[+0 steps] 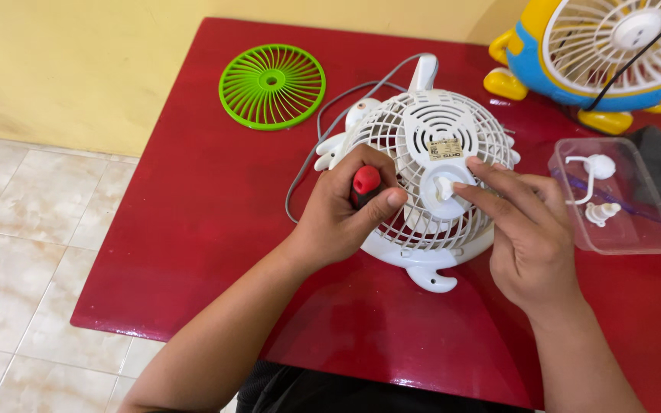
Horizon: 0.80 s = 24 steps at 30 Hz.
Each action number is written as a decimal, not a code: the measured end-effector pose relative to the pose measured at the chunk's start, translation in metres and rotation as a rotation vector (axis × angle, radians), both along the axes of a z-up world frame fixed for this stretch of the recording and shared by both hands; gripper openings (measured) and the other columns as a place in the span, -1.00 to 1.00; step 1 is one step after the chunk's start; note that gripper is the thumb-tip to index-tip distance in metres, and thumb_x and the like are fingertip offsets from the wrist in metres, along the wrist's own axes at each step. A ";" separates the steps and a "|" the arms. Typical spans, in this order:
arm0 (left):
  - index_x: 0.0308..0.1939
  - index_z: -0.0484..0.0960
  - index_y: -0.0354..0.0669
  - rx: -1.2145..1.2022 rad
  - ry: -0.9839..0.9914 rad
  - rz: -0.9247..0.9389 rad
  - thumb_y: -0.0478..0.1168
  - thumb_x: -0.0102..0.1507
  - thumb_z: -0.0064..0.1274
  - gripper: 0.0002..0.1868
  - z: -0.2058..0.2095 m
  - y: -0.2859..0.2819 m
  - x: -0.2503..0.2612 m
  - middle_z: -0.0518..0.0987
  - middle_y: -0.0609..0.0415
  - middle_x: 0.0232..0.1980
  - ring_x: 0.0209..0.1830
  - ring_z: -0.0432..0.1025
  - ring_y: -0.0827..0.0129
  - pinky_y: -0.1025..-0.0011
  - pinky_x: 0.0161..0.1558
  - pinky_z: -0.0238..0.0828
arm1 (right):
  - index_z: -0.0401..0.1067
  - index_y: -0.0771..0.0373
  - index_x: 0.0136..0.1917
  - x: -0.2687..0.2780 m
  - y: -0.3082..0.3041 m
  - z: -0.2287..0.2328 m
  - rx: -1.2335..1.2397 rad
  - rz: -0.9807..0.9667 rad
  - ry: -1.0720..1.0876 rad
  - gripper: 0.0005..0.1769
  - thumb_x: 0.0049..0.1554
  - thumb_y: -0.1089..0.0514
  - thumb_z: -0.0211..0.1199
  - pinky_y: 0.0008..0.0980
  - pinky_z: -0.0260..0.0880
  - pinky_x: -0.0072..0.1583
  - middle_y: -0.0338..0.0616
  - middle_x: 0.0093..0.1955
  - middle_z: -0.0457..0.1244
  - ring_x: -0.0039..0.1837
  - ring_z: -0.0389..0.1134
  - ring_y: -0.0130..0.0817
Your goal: The person disassembles a small white and green electric fan on a red table. They remove the front grille, the central cap, and then use a screwdriver to loosen screws on the rear housing.
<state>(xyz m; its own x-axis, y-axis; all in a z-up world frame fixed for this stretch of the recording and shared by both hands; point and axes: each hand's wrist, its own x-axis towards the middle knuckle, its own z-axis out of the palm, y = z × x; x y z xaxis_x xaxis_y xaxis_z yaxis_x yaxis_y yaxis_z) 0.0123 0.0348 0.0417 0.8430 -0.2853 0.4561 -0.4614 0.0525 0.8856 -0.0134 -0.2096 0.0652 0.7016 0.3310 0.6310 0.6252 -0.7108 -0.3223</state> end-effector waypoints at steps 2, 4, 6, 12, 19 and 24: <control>-0.01 0.42 -0.22 -0.009 -0.089 -0.053 0.00 0.51 0.00 -0.68 0.001 0.004 -0.002 0.49 0.09 -0.18 -0.20 0.39 0.51 0.48 -0.10 0.43 | 0.55 0.15 0.24 0.000 0.001 0.000 -0.005 -0.017 0.010 -0.41 0.05 0.58 0.09 -0.23 0.31 0.38 -0.20 0.42 0.32 0.29 0.29 -0.13; 0.03 0.43 -0.22 -0.015 -0.058 -0.107 0.11 0.55 -0.16 -0.58 0.004 0.007 -0.008 0.47 0.09 -0.19 -0.21 0.36 0.52 0.51 -0.08 0.40 | 0.55 0.16 0.23 0.001 0.003 0.002 -0.010 -0.025 0.016 -0.41 0.04 0.58 0.10 -0.23 0.29 0.41 -0.20 0.42 0.32 0.32 0.29 -0.13; 0.05 0.48 -0.21 -0.031 0.079 -0.121 0.20 0.51 -0.34 -0.47 0.008 0.007 -0.010 0.47 0.12 -0.25 -0.29 0.34 0.53 0.53 -0.13 0.35 | 0.55 0.17 0.22 0.003 0.004 0.004 -0.014 -0.029 0.021 -0.42 0.03 0.58 0.11 -0.23 0.29 0.43 -0.20 0.42 0.33 0.35 0.29 -0.13; 0.15 0.41 -0.25 -0.025 -0.035 -0.113 0.07 0.56 -0.17 -0.59 0.009 0.013 -0.008 0.58 -0.03 -0.01 -0.16 0.55 0.39 0.42 -0.05 0.57 | 0.55 0.20 0.18 0.007 0.002 0.003 -0.032 -0.066 0.069 -0.47 -0.01 0.58 0.21 -0.24 0.29 0.35 -0.14 0.34 0.34 0.29 0.29 -0.13; 0.09 0.11 -0.05 -0.225 0.114 -0.165 -0.15 0.40 0.32 -0.42 -0.008 0.005 -0.013 0.58 0.00 -0.10 -0.19 0.50 0.45 0.48 -0.18 0.50 | 0.56 0.17 0.14 0.010 0.000 -0.001 -0.039 -0.089 0.131 -0.51 0.00 0.55 0.30 -0.27 0.32 0.34 -0.14 0.30 0.34 0.27 0.26 -0.16; 0.14 0.40 -0.23 -0.002 0.056 -0.153 0.00 0.29 0.25 -0.47 -0.005 0.008 -0.012 0.55 0.05 -0.29 -0.38 0.45 0.45 0.52 -0.30 0.42 | 0.56 0.17 0.14 0.010 -0.001 -0.001 -0.038 -0.070 0.124 -0.53 0.00 0.53 0.33 -0.28 0.31 0.32 -0.13 0.29 0.34 0.26 0.25 -0.17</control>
